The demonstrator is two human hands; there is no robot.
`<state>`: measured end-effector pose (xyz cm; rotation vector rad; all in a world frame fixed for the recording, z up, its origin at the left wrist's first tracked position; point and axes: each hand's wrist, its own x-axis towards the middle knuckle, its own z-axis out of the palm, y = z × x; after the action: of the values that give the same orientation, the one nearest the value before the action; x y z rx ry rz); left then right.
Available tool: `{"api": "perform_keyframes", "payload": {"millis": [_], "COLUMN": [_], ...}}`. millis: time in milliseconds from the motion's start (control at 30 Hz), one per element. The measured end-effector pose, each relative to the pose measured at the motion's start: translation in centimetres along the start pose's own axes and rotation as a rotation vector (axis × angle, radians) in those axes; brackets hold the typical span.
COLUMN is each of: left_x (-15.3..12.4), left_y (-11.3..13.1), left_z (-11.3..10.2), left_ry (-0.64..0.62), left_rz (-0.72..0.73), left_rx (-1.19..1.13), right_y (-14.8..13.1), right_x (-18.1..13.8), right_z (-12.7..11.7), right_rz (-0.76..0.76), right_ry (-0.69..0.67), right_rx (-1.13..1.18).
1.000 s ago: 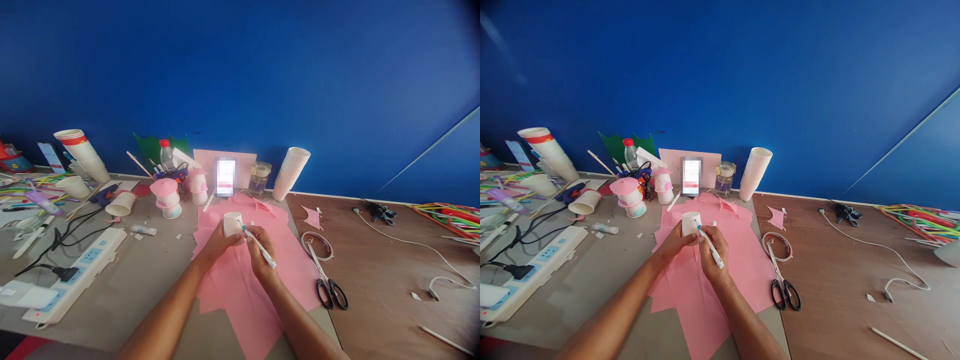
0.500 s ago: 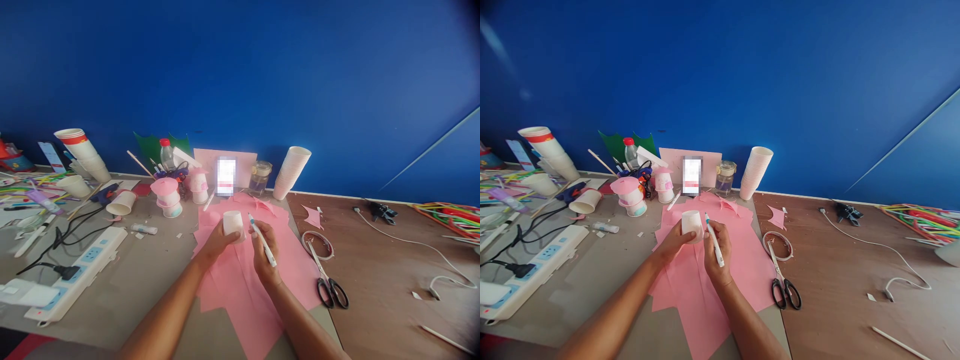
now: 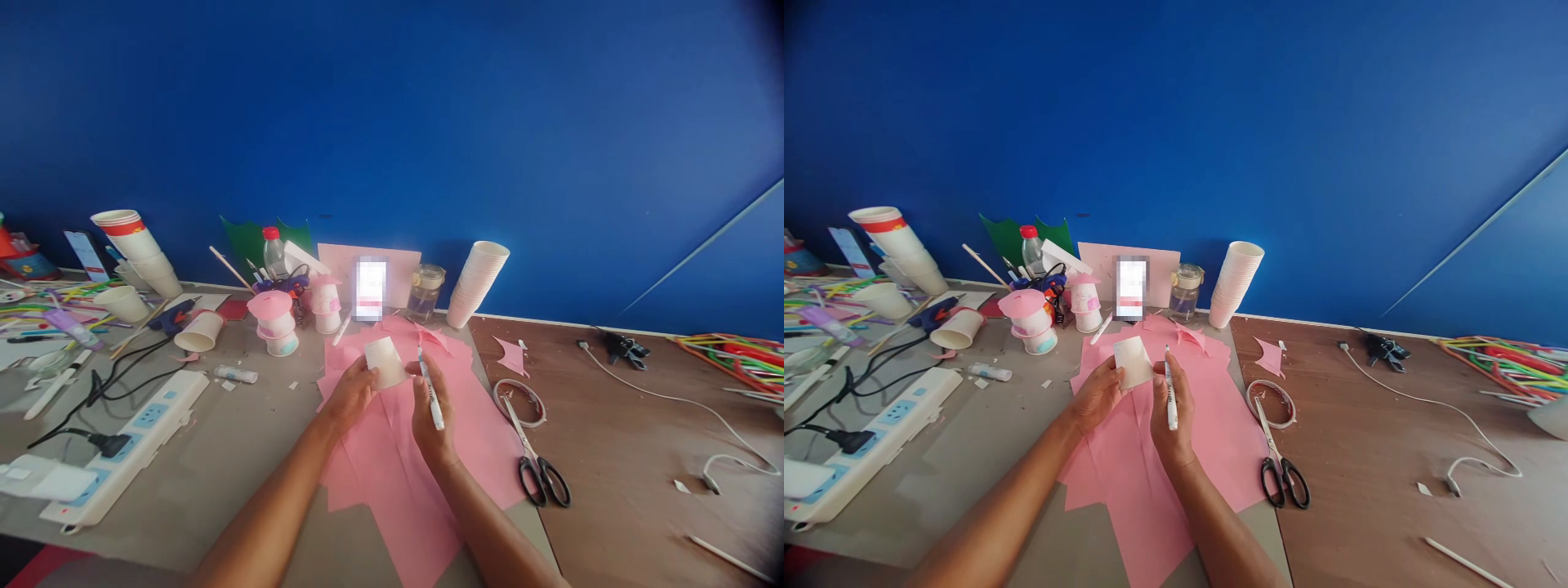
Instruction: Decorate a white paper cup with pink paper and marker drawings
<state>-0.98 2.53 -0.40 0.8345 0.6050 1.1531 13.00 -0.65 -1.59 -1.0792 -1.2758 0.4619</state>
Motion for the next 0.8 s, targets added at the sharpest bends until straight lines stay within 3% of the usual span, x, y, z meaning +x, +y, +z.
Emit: {"api": "perform_keyframes", "payload": {"millis": [200,300,600,800], "left_x": [-0.3,-0.3,0.2,0.2], "left_y": [-0.2,-0.3,-0.7,-0.5], "left_z": [-0.2,-0.4,-0.9,-0.9], "left_ry": [-0.071,-0.101,-0.06,-0.013], "left_rz": [0.04,0.058,-0.027,-0.022], "left_rx": [-0.059,-0.031,-0.204,-0.172], "right_y": [-1.2,-1.8,-1.5,-1.5], "right_x": [-0.8,-1.1,-0.6,-0.2], "right_z": [0.2,0.3,0.1,-0.3], "right_rz": [-0.32,-0.412,-0.364,-0.307], "right_ry": [-0.168,-0.204,-0.191,-0.173], "right_rx": [-0.093,-0.111,-0.094,-0.066]}}
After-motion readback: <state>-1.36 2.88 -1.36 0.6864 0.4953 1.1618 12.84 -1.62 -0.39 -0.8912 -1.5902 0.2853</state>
